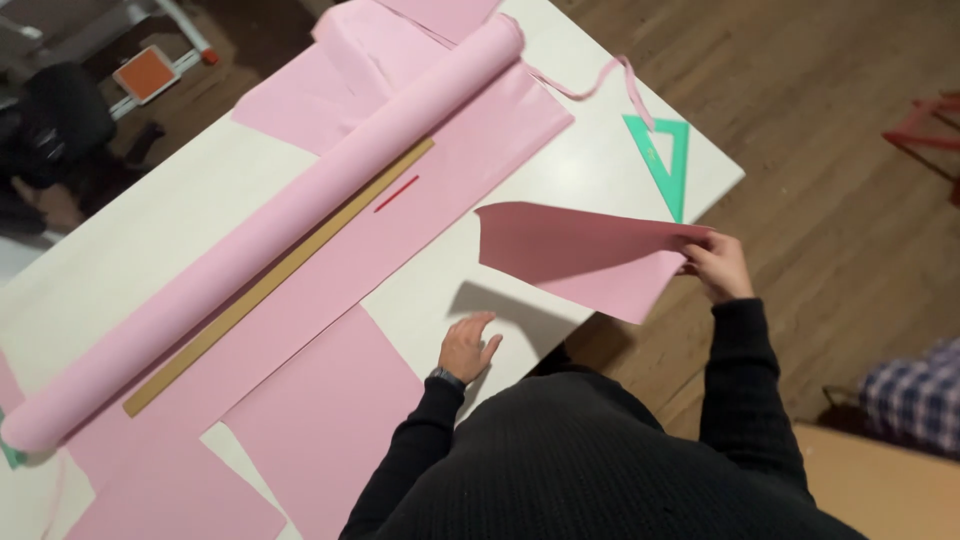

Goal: The recorder is measuring and cutting pieces of pink leather material using scissors, a wooden ruler, and a pencil on a workshop table.

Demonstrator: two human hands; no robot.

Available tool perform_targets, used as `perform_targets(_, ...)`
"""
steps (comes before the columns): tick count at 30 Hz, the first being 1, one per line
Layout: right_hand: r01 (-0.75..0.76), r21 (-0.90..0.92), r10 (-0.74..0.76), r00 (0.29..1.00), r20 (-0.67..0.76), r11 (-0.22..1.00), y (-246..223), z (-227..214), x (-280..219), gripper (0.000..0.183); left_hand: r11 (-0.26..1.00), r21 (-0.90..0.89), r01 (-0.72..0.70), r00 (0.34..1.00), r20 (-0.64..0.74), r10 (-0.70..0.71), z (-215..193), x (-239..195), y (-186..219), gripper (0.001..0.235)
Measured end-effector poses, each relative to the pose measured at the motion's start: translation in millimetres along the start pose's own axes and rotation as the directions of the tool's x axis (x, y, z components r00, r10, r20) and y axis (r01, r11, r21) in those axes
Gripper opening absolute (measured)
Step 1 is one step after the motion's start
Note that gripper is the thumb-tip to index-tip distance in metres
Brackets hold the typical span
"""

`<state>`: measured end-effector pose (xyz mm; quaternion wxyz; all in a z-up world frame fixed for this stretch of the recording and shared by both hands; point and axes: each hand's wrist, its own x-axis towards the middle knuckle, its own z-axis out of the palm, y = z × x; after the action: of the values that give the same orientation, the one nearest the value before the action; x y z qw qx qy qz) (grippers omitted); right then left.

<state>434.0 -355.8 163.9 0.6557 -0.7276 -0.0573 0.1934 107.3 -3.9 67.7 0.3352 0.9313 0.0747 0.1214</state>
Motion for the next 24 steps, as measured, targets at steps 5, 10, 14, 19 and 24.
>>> perform_targets(5,-0.06,0.215,0.055,0.998,0.027,0.975,1,-28,76,0.015,0.993,0.016,0.118,0.993,-0.008,-0.118,8,-1,-12,0.044)
perform_targets(10,-0.148,0.3,0.101,0.981,0.166,0.942,-11,-2,152,0.011,0.885,0.054,0.462,0.883,-0.117,-0.454,11,-6,-8,0.045)
perform_targets(14,-0.247,0.264,0.151,0.93,0.337,0.932,-23,72,188,0.014,0.786,0.008,0.619,0.77,-0.204,-0.604,22,-14,2,0.048)
perform_targets(19,-0.313,0.252,0.151,0.849,0.506,0.916,-36,212,227,0.011,0.64,-0.068,0.766,0.594,-0.307,-0.744,39,-52,17,0.049)
perform_targets(24,-0.305,0.22,0.087,0.743,0.664,0.927,-40,383,257,0.009,0.457,-0.177,0.872,0.384,-0.331,-0.862,43,-119,67,0.05)
